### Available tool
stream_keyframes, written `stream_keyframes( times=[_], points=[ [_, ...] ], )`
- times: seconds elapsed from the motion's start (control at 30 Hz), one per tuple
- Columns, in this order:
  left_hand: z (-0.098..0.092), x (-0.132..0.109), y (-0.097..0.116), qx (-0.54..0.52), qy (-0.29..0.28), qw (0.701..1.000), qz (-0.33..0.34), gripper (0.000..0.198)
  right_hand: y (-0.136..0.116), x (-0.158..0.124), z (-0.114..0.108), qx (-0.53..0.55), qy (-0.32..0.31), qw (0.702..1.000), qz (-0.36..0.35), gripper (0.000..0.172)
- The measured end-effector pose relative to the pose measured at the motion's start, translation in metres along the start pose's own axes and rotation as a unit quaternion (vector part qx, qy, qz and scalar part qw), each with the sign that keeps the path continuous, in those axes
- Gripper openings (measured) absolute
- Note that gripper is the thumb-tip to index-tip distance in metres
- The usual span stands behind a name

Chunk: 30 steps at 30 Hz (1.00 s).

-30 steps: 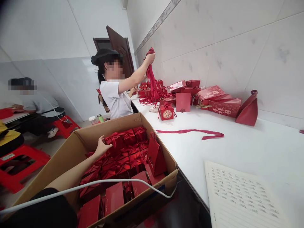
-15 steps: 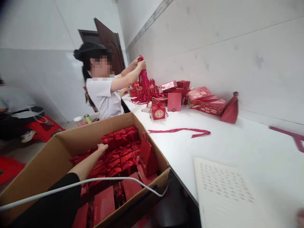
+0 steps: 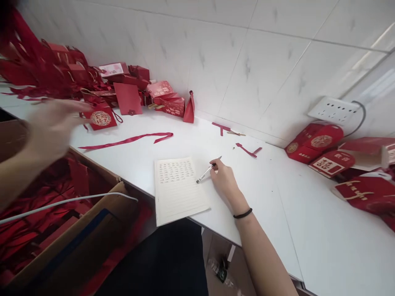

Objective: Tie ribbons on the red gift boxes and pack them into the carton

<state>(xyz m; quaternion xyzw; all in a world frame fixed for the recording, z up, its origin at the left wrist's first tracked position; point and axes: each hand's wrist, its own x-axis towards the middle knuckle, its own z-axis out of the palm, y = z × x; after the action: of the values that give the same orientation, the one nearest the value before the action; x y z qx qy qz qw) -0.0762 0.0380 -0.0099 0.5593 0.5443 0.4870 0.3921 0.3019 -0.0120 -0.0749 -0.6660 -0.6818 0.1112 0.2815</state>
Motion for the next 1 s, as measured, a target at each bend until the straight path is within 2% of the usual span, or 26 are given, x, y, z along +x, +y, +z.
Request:
stream_keyframes(
  times=[0.03, 0.07, 0.13, 0.2, 0.27, 0.33, 0.4, 0.5, 0.57, 0.7, 0.83, 1.0],
  points=[
    [0.017, 0.002, 0.011, 0.039, 0.027, 0.995, 0.092, 0.024, 0.001, -0.002, 0.0, 0.021, 0.005, 1.0, -0.008, 0.02],
    [0.038, 0.006, 0.019, 0.098, -0.021, 0.984, 0.144, 0.022, 0.001, -0.004, 0.001, 0.047, 0.009, 0.999, -0.008, 0.017],
    [0.085, 0.013, 0.022, 0.187, -0.155, 0.956, 0.164, 0.022, 0.0, -0.006, 0.002, 0.111, 0.023, 0.993, 0.012, 0.011],
    [0.125, 0.018, 0.01, 0.234, -0.19, 0.934, 0.191, 0.021, -0.004, -0.008, 0.003, 0.178, 0.045, 0.982, 0.035, 0.017],
    [0.146, 0.018, -0.01, 0.243, -0.201, 0.928, 0.201, 0.023, -0.008, -0.01, 0.003, 0.234, 0.071, 0.969, 0.038, 0.028],
    [0.148, 0.016, -0.028, 0.244, -0.225, 0.923, 0.193, 0.026, -0.013, -0.011, 0.005, 0.281, 0.082, 0.956, 0.024, 0.033],
    [0.141, 0.013, -0.037, 0.245, -0.251, 0.919, 0.18, 0.029, -0.018, -0.012, 0.009, 0.334, 0.068, 0.94, 0.013, 0.034],
    [0.133, 0.014, -0.036, 0.254, -0.272, 0.914, 0.164, 0.03, -0.025, -0.011, 0.019, 0.423, 0.018, 0.906, 0.017, 0.038],
    [0.135, 0.015, -0.032, 0.283, -0.294, 0.898, 0.163, 0.031, -0.03, -0.011, 0.027, 0.451, -0.009, 0.892, 0.033, 0.037],
    [0.141, 0.015, -0.029, 0.341, -0.316, 0.869, 0.168, 0.035, -0.039, -0.013, 0.037, 0.418, -0.019, 0.907, 0.042, 0.029],
    [0.14, 0.013, -0.028, 0.352, -0.314, 0.868, 0.157, 0.037, -0.046, -0.016, 0.039, 0.381, -0.039, 0.921, 0.071, 0.03],
    [0.14, 0.014, -0.03, 0.346, -0.312, 0.872, 0.153, 0.036, -0.047, -0.018, 0.037, 0.282, -0.002, 0.956, 0.078, 0.035]
  ],
)
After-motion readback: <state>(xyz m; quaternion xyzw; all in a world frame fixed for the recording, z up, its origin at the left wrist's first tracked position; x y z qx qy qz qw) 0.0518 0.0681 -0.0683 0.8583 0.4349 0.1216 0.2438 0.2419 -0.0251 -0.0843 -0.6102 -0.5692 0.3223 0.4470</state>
